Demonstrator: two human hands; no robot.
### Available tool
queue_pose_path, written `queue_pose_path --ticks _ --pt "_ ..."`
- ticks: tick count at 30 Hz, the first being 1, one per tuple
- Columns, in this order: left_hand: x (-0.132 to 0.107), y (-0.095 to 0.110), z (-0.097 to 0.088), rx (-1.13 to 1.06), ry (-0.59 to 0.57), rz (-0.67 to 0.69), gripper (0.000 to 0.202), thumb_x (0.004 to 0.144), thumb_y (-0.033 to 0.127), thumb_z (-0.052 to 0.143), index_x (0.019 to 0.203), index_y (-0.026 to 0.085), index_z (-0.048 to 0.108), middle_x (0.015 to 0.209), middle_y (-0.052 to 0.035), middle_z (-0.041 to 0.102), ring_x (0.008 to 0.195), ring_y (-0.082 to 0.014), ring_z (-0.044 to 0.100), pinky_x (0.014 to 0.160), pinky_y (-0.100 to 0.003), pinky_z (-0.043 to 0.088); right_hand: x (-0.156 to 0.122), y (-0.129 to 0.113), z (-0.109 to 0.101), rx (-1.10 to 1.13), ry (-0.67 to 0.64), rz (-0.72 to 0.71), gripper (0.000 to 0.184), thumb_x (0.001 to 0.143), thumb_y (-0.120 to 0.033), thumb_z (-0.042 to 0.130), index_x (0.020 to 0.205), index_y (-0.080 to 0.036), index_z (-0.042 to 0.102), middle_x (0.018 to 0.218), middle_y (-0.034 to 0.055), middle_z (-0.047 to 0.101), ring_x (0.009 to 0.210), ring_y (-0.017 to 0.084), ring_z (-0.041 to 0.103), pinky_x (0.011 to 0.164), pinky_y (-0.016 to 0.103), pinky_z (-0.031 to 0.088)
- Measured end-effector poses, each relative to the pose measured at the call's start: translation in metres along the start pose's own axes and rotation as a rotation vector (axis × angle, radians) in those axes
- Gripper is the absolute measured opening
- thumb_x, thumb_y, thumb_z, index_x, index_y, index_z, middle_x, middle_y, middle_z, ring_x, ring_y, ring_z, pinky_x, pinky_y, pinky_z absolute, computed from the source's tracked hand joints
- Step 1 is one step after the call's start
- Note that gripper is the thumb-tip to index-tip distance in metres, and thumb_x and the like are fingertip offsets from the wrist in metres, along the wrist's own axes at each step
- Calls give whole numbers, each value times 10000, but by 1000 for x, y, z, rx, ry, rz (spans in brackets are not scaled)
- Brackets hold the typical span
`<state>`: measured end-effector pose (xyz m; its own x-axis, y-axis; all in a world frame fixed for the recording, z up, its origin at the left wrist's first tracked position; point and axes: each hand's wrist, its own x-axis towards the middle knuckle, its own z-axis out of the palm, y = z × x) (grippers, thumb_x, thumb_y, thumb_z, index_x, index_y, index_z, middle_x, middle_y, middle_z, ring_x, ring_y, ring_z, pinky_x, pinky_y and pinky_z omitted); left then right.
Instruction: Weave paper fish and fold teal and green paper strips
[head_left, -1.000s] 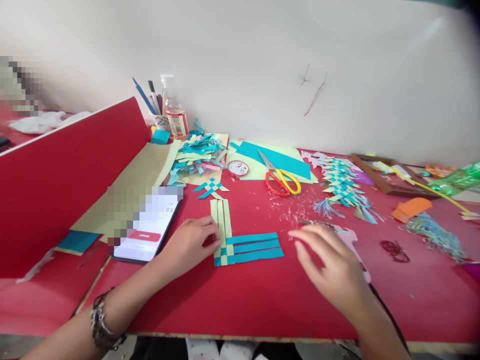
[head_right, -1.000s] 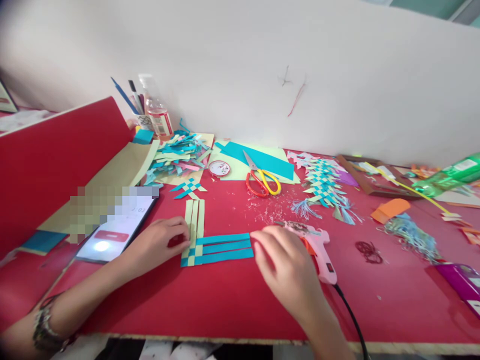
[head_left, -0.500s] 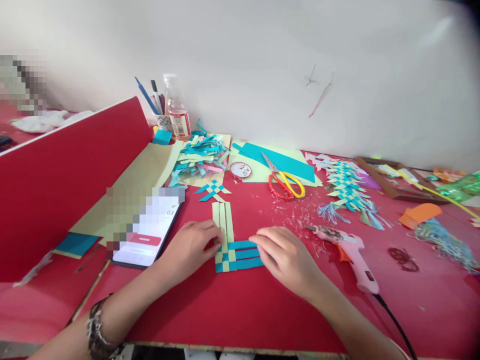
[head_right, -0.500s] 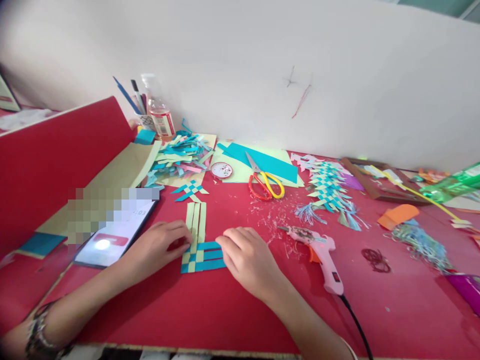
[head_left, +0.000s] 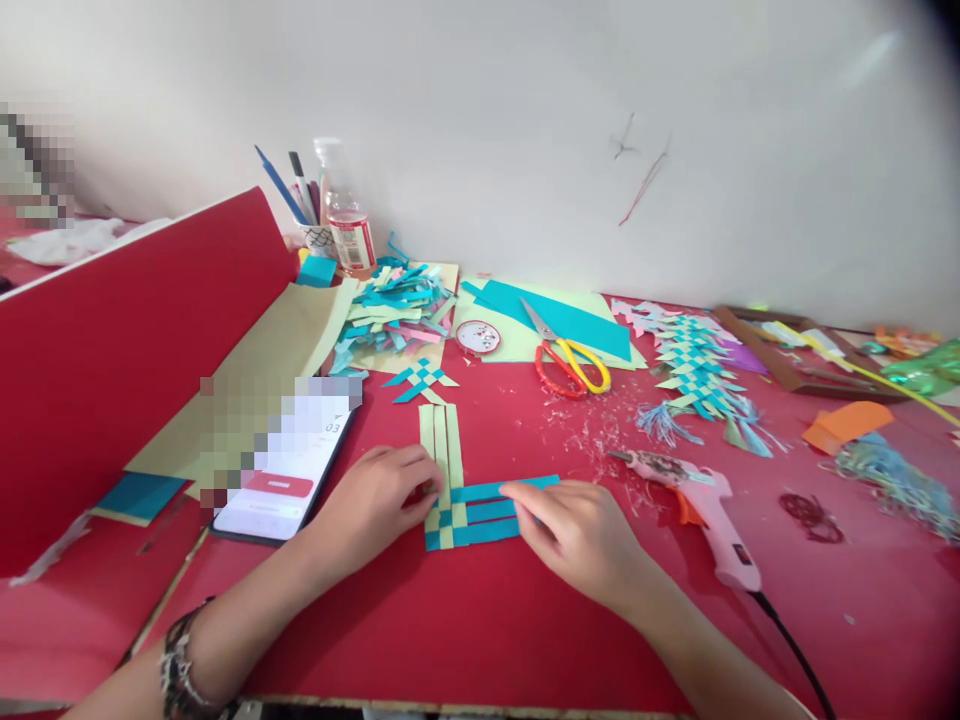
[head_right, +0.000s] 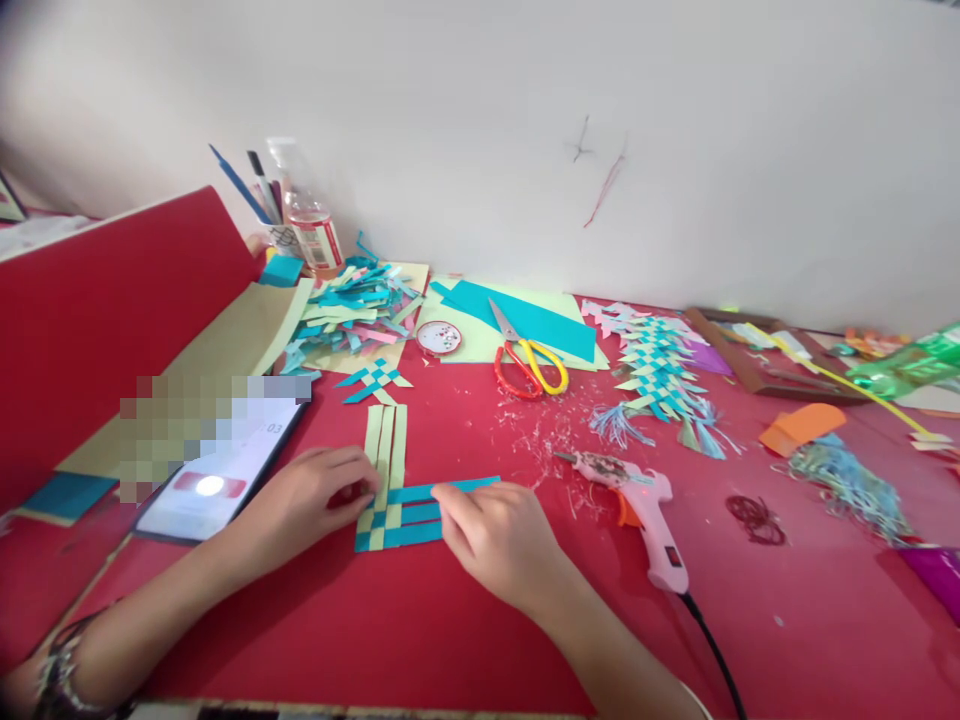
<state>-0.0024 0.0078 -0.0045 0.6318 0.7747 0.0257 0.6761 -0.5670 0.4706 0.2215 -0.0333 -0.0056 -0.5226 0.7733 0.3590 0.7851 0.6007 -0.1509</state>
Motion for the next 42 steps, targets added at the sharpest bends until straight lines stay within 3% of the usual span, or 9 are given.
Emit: queue_pose_path --ticks 5,14,30,34,42 --pt "1 0 1 27 -10 60 136 792 153 417 803 203 543 771 12 566 680 -110 509 696 -243 350 2 -9 0 -142 -158 -71 320 806 -239 415 1087 -194 561 493 -20 585 420 108 513 457 232 289" --pt "1 -3 6 59 -7 123 185 808 132 398 870 205 556 804 -4 571 719 -118 540 724 -266 361 3 -14 2 -281 -365 -20 368 840 -364 375 1164 -236 497 490 1 594 412 126 525 424 247 151" --pt "0 -5 6 115 -34 169 302 809 115 397 1001 268 574 817 -11 556 711 -115 535 732 -274 377 3 -16 5 -225 -387 -1 385 782 -363 504 1137 -212 503 541 3 620 449 135 558 417 237 194" --pt "-1 -7 5 171 -4 218 320 810 105 383 1009 284 559 813 -7 557 689 -112 525 735 -283 374 3 -18 5 -191 -403 13 407 790 -367 485 1160 -197 485 584 19 635 480 148 572 430 232 240" --pt "-2 -5 3 263 103 272 253 820 113 360 1021 207 483 869 -14 589 707 -127 535 772 -298 373 1 -21 9 -193 -406 44 431 786 -358 467 1174 -172 486 667 58 663 523 163 588 455 227 307"
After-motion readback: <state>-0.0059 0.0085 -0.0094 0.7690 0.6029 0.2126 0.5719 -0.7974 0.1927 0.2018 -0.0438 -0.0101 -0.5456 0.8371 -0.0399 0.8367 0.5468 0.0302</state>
